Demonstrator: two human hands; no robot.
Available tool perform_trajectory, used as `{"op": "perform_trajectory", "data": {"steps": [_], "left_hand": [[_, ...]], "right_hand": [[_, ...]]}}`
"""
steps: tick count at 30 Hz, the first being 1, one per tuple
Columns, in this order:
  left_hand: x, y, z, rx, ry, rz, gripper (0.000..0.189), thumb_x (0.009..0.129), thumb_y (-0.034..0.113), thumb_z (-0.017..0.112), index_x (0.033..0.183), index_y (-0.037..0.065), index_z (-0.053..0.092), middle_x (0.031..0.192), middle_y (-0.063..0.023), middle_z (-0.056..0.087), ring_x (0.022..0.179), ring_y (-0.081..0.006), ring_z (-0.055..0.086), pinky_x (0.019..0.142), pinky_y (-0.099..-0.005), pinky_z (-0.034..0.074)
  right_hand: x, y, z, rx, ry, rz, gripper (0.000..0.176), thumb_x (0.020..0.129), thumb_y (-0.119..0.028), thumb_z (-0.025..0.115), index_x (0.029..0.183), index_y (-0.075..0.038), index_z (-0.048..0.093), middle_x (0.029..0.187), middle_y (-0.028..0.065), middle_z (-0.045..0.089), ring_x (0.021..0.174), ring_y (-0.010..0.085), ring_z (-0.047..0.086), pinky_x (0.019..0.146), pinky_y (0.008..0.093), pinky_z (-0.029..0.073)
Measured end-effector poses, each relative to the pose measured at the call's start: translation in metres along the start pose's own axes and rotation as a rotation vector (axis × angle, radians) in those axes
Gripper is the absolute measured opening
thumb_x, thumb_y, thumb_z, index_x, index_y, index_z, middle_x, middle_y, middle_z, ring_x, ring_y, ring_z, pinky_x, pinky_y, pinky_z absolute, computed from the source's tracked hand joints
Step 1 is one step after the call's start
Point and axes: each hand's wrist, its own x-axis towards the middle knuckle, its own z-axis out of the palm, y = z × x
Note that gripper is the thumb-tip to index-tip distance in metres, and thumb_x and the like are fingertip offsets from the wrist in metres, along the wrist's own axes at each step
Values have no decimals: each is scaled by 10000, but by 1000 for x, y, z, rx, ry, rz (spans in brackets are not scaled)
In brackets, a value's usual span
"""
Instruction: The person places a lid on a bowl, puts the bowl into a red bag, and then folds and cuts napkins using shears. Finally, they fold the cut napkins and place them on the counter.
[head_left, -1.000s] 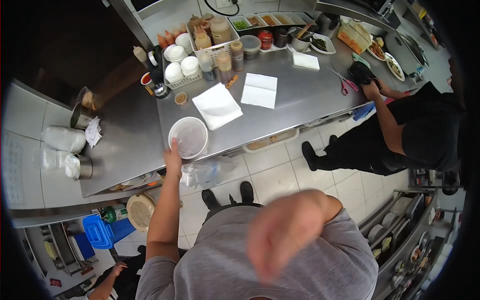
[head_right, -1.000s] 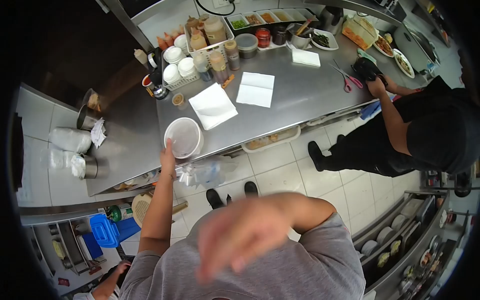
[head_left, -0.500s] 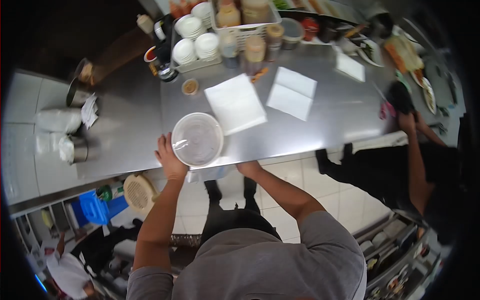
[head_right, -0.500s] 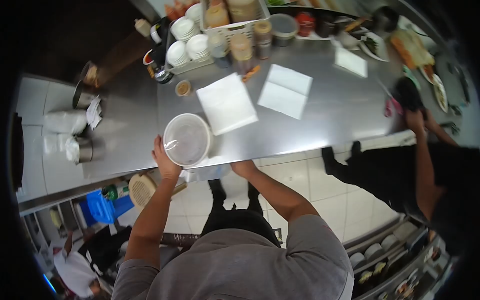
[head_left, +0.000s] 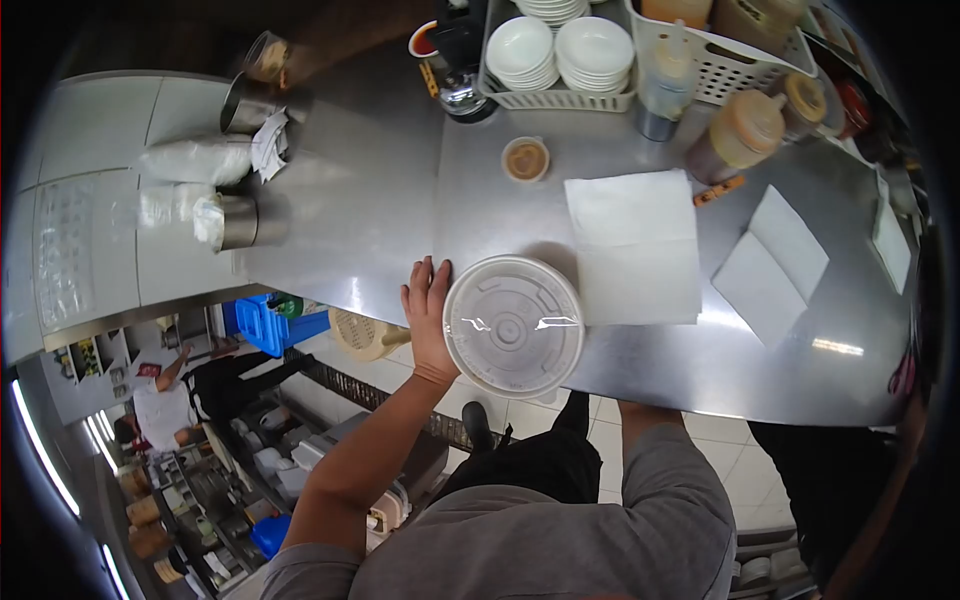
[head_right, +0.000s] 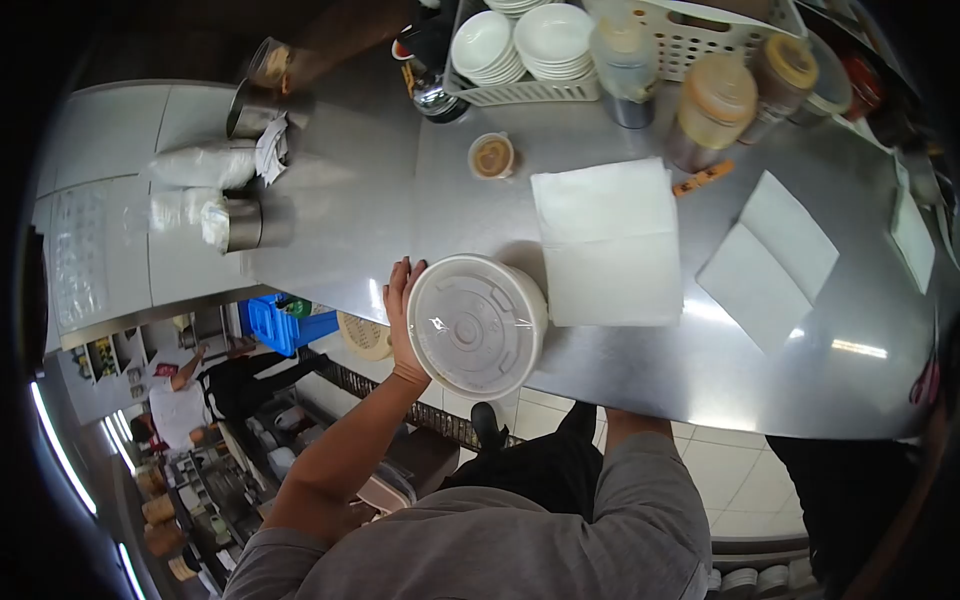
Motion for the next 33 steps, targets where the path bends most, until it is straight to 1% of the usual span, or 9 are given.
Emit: {"op": "perform_trajectory", "data": {"steps": [8,21,22,23,24,25,28,30,33], "left_hand": [[-1,1,-1,2,0,17,774,776,411,643,1413,82,351,1452,-218,286,1396,-377,207,1121,-568,93],[-1,-3,1,-14,22,49,782,767,409,645,1411,76,353,1449,-226,291,1393,-378,223,1117,-563,105],[0,-6,2,-1,1,24,779,766,403,646,1410,73,356,1444,-227,295,1393,-375,225,1116,-561,108],[0,-9,5,8,-28,7,776,766,396,648,1408,70,358,1439,-227,298,1393,-372,227,1115,-558,110],[-2,0,-1,-22,14,43,760,770,385,645,1400,61,369,1431,-231,301,1389,-369,239,1114,-552,113],[-6,-10,14,-374,39,-32,747,771,380,648,1389,56,383,1425,-231,313,1381,-364,257,1108,-552,126],[-3,-19,22,-341,45,-47,746,755,368,671,1373,53,396,1408,-220,347,1377,-353,269,1103,-543,146],[-2,-12,19,-311,50,-58,751,747,358,684,1370,53,394,1399,-217,361,1376,-352,269,1104,-537,151],[-3,-8,14,-303,38,-57,768,745,358,689,1380,57,378,1411,-220,345,1380,-355,260,1103,-546,145]], "right_hand": [[15,4,2,-18,-12,12,244,844,-214,590,1026,-54,615,972,196,627,859,366,614,727,466,490],[28,4,-6,10,-4,10,226,844,-207,583,1012,-60,618,952,189,631,843,360,617,712,471,490],[27,3,-9,19,2,11,224,844,-206,583,1010,-60,618,950,189,631,842,360,618,711,471,490],[25,2,-9,28,9,6,223,844,-206,582,1009,-60,618,949,188,631,840,359,618,710,472,490],[22,-1,-12,40,12,-2,222,844,-205,582,1008,-61,619,947,188,632,839,359,618,709,472,490],[19,-6,-14,52,19,-15,220,844,-204,581,1007,-61,619,946,187,632,838,358,618,708,473,489],[1,-22,-23,99,47,-72,216,844,-203,579,1004,-63,620,941,186,633,834,357,619,704,474,489],[-26,-38,-30,168,44,-155,214,844,-202,578,1002,-63,620,938,185,633,832,356,619,702,475,489],[-85,-57,-40,286,-61,-274,210,844,-200,577,998,-65,621,933,183,634,828,355,620,699,476,489]]}}
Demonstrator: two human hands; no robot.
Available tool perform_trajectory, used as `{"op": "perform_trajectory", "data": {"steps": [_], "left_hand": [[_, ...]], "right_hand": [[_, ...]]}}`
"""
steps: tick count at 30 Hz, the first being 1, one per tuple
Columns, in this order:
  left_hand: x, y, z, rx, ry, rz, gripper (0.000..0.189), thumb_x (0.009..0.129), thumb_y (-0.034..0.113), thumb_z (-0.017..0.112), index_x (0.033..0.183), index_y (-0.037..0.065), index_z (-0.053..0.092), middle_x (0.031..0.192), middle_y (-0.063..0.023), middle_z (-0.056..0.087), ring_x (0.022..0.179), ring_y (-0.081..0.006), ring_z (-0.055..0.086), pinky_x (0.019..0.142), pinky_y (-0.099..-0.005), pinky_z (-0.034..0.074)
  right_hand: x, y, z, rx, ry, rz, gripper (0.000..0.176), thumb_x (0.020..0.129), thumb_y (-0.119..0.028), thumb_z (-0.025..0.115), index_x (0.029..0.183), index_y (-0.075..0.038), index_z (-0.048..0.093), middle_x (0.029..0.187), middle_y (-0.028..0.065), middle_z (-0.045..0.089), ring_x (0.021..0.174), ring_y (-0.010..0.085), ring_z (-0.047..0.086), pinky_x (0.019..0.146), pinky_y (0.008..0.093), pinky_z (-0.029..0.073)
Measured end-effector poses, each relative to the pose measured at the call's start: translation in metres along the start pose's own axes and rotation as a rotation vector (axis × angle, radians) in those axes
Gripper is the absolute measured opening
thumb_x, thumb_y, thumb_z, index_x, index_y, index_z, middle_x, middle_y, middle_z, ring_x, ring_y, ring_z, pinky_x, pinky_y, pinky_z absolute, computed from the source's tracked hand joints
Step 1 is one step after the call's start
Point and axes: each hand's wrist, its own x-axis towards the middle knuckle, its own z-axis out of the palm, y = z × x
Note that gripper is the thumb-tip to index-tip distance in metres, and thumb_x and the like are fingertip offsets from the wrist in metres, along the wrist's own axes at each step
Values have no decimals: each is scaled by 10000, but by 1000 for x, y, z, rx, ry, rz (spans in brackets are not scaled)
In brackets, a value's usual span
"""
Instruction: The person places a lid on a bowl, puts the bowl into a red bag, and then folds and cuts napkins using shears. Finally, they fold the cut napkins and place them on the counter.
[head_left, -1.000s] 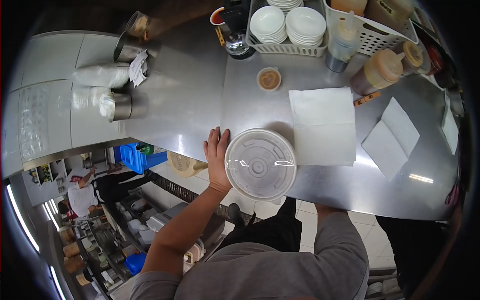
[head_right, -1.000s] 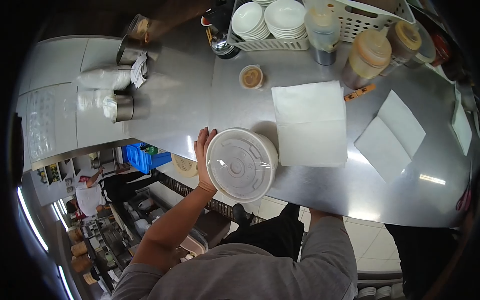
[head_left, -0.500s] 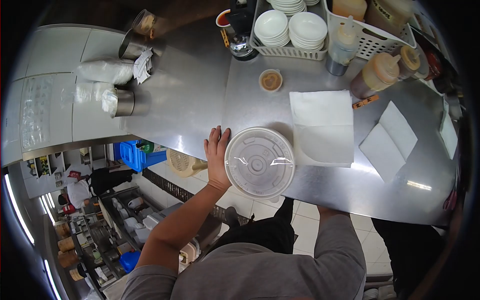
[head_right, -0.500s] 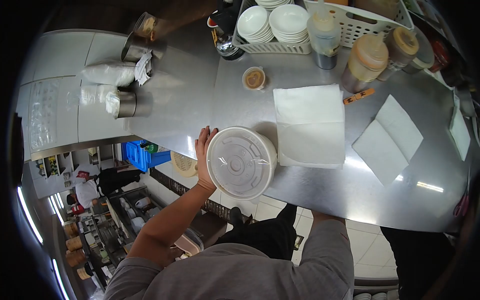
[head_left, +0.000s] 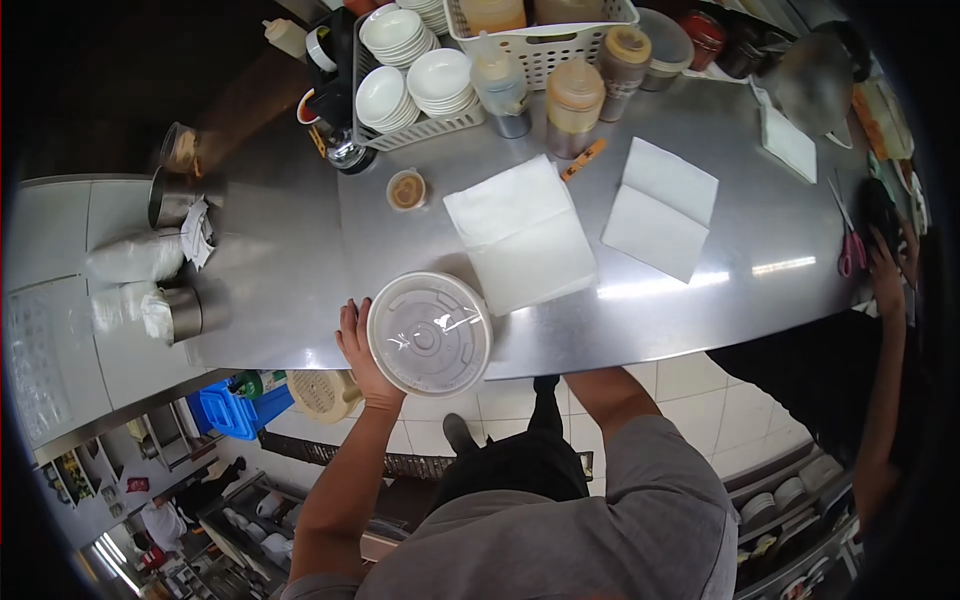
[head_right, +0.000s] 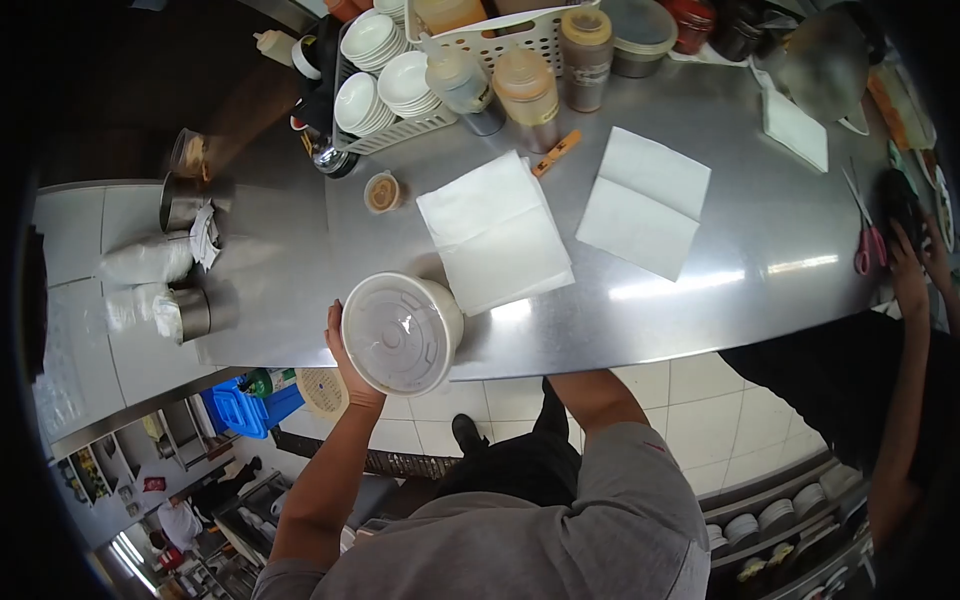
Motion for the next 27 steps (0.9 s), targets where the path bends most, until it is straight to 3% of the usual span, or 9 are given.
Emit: {"op": "perform_trajectory", "data": {"steps": [4,5,6,9,15,18,21,23,27], "left_hand": [[-2,6,-2,17,-13,34,788,737,355,701,1387,62,367,1429,-218,324,1388,-359,242,1104,-557,136],[-1,10,-5,128,-16,62,790,733,353,705,1387,63,368,1434,-216,318,1387,-361,241,1102,-563,135],[-1,13,-7,240,-15,93,792,730,351,709,1386,64,369,1440,-213,312,1387,-363,240,1101,-568,135],[-3,21,-10,295,2,141,773,733,334,705,1379,63,379,1436,-211,323,1380,-355,256,1100,-569,144],[0,3,-6,227,64,148,547,864,195,587,1354,27,415,1424,-216,358,1341,-362,326,1101,-543,195],[-46,27,-37,-660,304,-57,537,947,168,533,1407,-10,321,1429,-191,355,1303,-301,365,1100,-380,259],[-127,60,-74,-682,-30,269,703,813,201,700,1399,14,357,1402,-184,401,1291,-302,390,1109,-394,247],[-143,104,-115,-535,-561,688,714,713,216,774,1331,39,464,1327,-196,482,1262,-327,425,1115,-428,241],[-133,108,-122,-469,-904,702,648,656,186,809,1229,38,545,1242,-174,538,1253,-313,437,1090,-422,279]], "right_hand": [[-108,-24,-18,42,-346,11,204,845,-198,575,994,-66,622,927,181,635,823,353,621,694,477,489],[-180,24,53,-62,-359,-157,150,825,-156,558,918,-68,634,833,153,644,770,335,628,659,485,487],[-202,8,8,23,-658,-71,133,843,-123,501,852,-44,608,817,157,633,787,361,633,714,476,497],[-301,27,-10,19,-720,115,218,809,-260,595,876,-66,670,832,171,658,816,356,642,728,457,496],[-280,11,-99,-18,-652,446,383,807,-421,616,830,-47,693,820,198,662,822,371,637,742,447,486],[-233,-43,-142,-66,-595,291,340,719,-315,651,900,-28,682,863,225,648,860,382,625,777,462,486],[-211,-108,-165,67,-575,207,417,738,-403,684,798,10,662,814,216,641,768,367,615,704,445,468],[-209,-174,-195,187,-558,145,326,769,-304,699,847,10,658,801,205,645,751,342,618,709,436,471],[-216,-236,-210,263,-536,76,236,815,-220,667,871,8,647,750,185,632,706,306,605,686,397,470]]}}
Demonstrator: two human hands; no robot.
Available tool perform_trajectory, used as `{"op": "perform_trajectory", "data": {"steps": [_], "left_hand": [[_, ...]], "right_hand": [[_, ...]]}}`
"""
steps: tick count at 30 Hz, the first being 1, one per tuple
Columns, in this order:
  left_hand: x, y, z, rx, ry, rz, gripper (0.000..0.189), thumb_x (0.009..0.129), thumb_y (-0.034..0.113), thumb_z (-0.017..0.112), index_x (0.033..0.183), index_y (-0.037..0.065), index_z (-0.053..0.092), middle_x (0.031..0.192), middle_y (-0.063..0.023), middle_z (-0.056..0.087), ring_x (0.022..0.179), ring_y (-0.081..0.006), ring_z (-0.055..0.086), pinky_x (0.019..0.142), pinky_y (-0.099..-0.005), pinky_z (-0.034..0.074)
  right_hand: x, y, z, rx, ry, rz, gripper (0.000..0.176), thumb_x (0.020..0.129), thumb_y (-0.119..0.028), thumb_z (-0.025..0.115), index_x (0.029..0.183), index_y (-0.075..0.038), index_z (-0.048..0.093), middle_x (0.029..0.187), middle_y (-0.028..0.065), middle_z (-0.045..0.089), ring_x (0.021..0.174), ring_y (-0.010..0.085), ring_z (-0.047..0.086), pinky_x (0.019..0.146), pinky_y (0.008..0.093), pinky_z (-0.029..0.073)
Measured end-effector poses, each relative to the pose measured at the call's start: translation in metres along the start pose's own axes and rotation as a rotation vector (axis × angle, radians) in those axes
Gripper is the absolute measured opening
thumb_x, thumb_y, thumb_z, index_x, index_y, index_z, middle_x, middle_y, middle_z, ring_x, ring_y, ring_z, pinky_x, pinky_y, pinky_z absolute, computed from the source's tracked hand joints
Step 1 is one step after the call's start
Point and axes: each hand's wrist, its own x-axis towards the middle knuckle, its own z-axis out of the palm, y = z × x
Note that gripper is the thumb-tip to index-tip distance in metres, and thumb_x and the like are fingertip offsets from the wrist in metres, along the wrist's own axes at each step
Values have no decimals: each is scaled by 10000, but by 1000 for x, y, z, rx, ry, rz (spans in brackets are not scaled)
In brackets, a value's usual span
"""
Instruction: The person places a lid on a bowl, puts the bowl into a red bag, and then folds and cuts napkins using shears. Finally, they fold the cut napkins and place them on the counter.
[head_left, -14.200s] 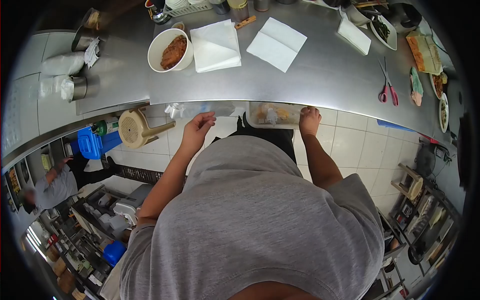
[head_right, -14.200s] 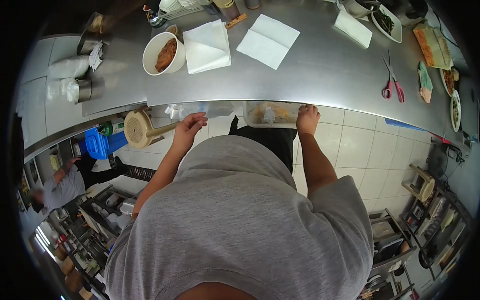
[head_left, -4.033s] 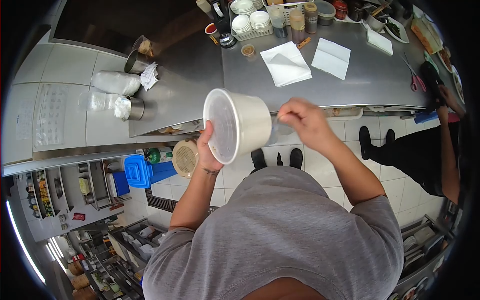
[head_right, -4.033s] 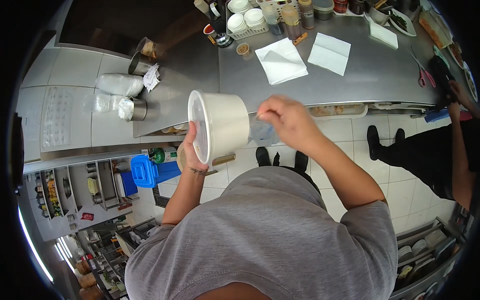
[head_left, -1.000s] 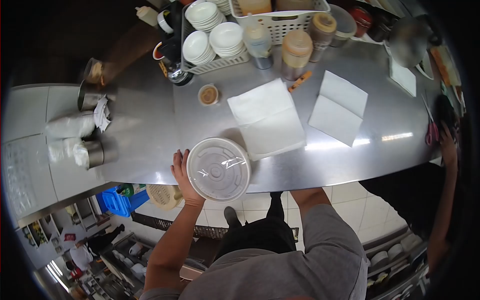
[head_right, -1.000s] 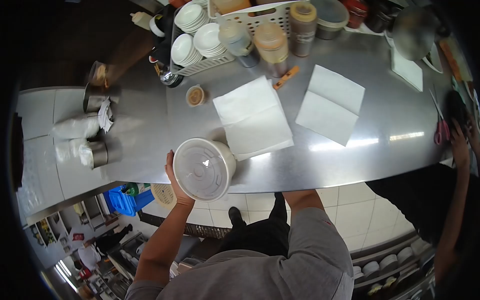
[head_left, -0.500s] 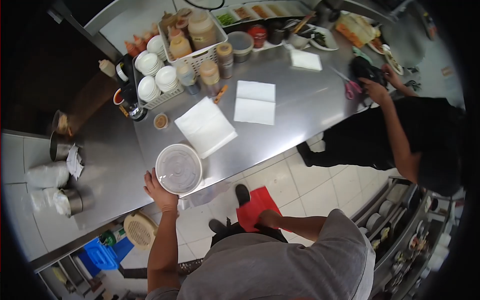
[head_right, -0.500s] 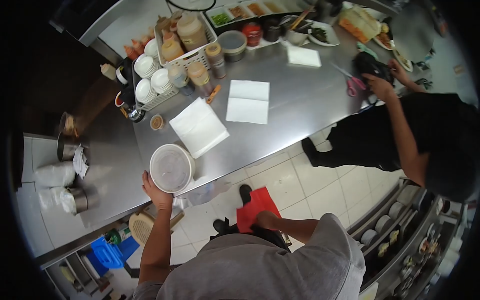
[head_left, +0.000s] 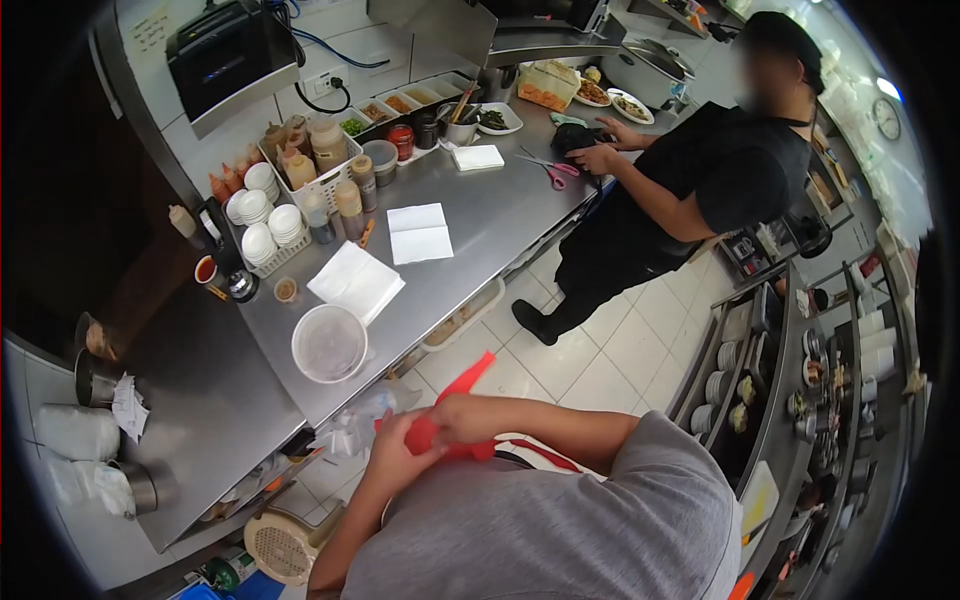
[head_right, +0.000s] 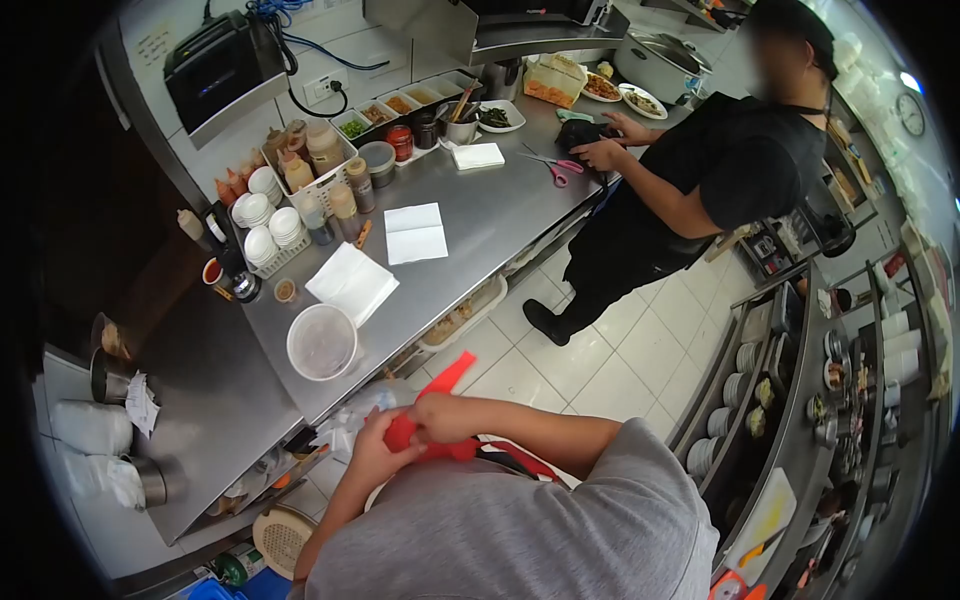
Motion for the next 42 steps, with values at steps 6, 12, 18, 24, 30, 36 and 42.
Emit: {"op": "perform_trajectory", "data": {"steps": [6,12,18,24,30,36,42], "left_hand": [[-35,14,-23,147,610,286,762,710,161,783,1345,26,383,1345,-186,405,1232,-335,438,1045,-400,341],[-67,49,-35,-149,6,322,839,739,181,768,1415,11,302,1396,-216,404,1279,-335,434,1030,-390,377],[-81,22,-45,-148,180,196,415,830,9,566,1243,4,523,1075,-204,651,1026,-325,637,880,-351,484],[-89,22,-63,-341,285,121,427,847,-21,591,1263,-33,495,1151,-146,622,1055,-184,601,913,-305,463],[-107,10,-77,-310,355,216,479,828,-37,546,1299,12,473,1135,-176,637,1044,-259,631,887,-340,488],[-118,1,-93,-175,300,147,561,784,-60,527,1328,57,456,1190,-211,600,1062,-321,619,894,-365,484],[-110,-7,-92,-195,230,164,609,772,-69,527,1359,62,430,1241,-225,570,1098,-351,597,921,-375,471]], "right_hand": [[-18,-81,29,405,393,188,130,883,-109,611,921,10,646,773,114,657,724,158,617,685,307,502],[-27,-122,84,1060,858,-40,117,884,-85,645,976,-14,633,888,27,658,833,119,619,757,251,503],[-87,-195,68,670,596,-452,91,878,-67,645,918,9,676,878,83,669,814,159,635,728,293,513],[-75,-275,93,425,-259,-864,197,926,-154,588,936,33,647,906,153,670,746,268,626,711,375,486],[-10,-192,84,-419,837,-159,226,782,-57,669,1008,-50,681,1032,129,656,926,303,605,802,384,491],[18,-156,80,-381,700,-91,131,743,-51,692,869,-14,687,841,132,669,825,293,619,755,368,498],[3,-173,58,-185,557,193,156,749,-52,724,889,-6,673,760,97,672,692,200,636,650,295,496]]}}
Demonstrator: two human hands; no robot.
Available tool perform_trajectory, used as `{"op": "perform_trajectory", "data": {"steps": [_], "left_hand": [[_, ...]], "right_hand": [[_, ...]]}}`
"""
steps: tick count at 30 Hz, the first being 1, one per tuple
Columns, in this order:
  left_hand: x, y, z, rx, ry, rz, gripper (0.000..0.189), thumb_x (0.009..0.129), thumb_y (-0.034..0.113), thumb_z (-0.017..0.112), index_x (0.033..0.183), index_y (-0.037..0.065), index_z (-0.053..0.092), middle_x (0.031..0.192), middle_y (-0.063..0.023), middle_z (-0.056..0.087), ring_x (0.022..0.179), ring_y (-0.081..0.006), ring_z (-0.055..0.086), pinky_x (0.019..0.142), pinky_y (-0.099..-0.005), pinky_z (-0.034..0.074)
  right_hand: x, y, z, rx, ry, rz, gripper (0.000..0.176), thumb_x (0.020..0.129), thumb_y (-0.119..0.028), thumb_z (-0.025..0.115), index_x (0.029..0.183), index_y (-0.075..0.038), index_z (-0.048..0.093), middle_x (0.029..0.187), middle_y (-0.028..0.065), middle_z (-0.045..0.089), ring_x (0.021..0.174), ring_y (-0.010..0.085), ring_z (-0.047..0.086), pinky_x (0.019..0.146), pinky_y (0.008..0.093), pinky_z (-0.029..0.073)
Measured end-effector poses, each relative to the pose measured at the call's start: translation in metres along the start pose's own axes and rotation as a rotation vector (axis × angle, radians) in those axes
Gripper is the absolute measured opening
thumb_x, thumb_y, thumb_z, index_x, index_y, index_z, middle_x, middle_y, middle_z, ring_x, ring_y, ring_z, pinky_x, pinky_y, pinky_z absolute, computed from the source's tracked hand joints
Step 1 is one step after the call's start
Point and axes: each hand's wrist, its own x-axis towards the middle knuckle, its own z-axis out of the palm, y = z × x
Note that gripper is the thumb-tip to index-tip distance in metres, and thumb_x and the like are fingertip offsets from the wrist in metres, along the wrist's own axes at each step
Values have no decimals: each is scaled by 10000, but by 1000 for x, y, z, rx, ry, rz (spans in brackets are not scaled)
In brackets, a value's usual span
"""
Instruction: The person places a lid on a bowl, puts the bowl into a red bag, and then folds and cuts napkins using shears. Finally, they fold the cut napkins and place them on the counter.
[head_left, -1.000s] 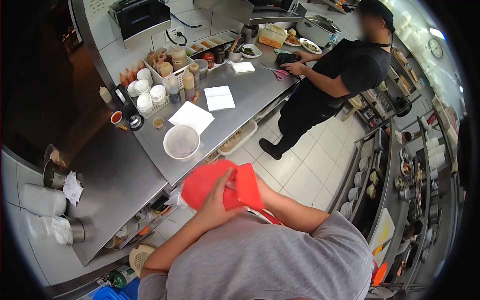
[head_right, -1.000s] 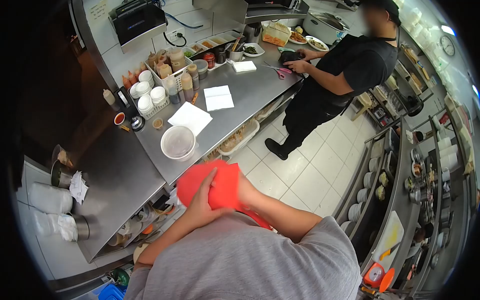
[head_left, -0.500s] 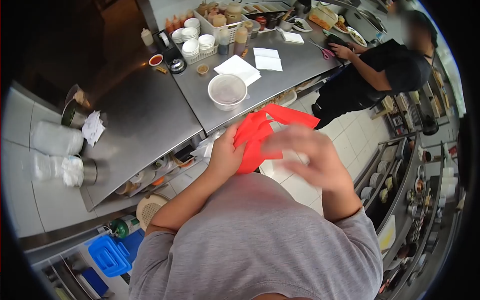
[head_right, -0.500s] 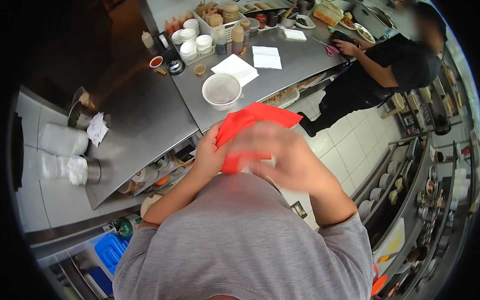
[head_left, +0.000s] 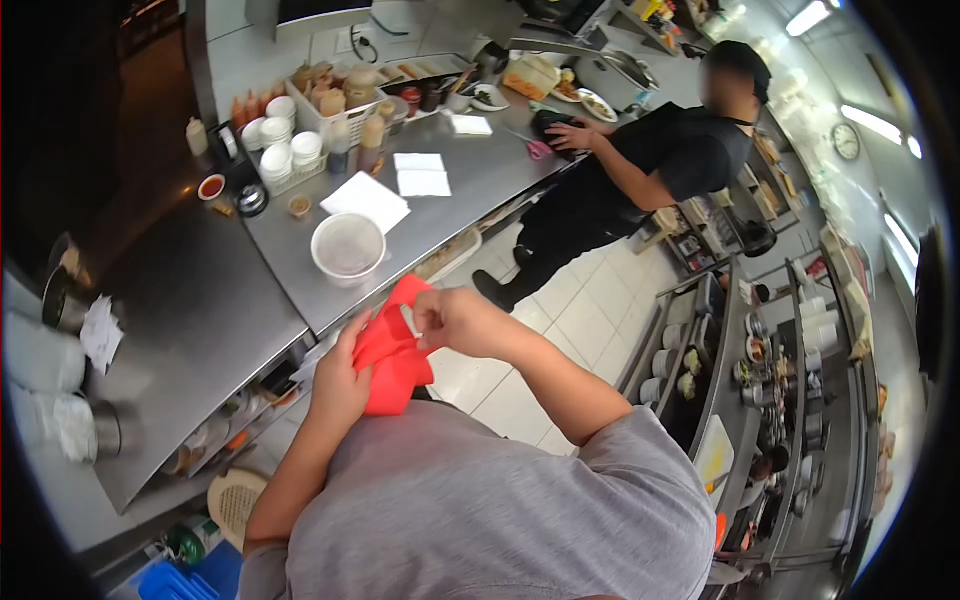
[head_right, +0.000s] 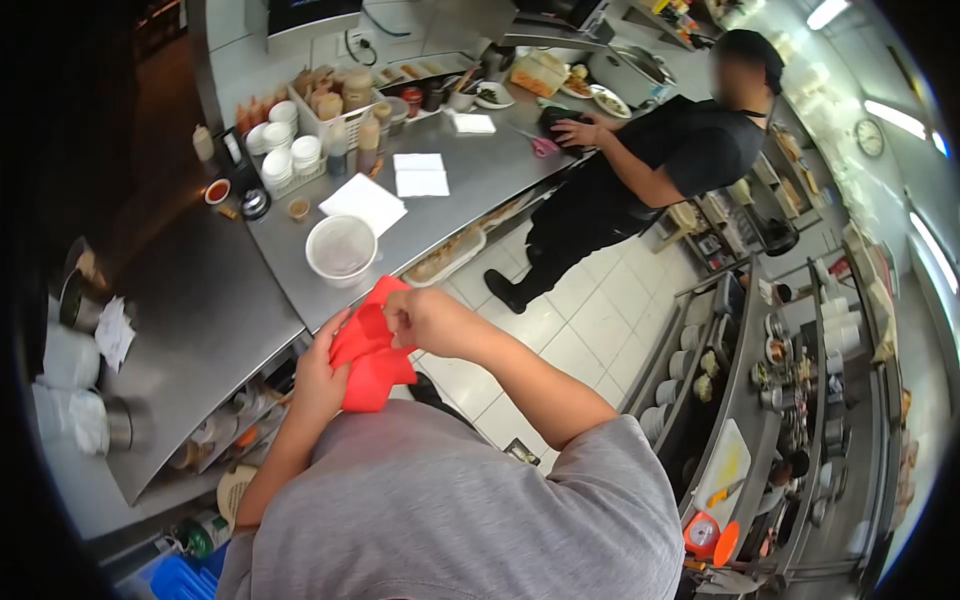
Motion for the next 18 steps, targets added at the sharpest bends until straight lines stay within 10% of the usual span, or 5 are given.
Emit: {"op": "perform_trajectory", "data": {"steps": [18], "left_hand": [[21,10,21,117,-122,33,596,792,-6,558,1364,100,433,1234,-221,564,1072,-386,579,877,-413,480]], "right_hand": [[-13,41,-6,4,-68,-53,120,765,-76,741,827,5,677,774,84,630,713,196,603,661,320,479]]}}
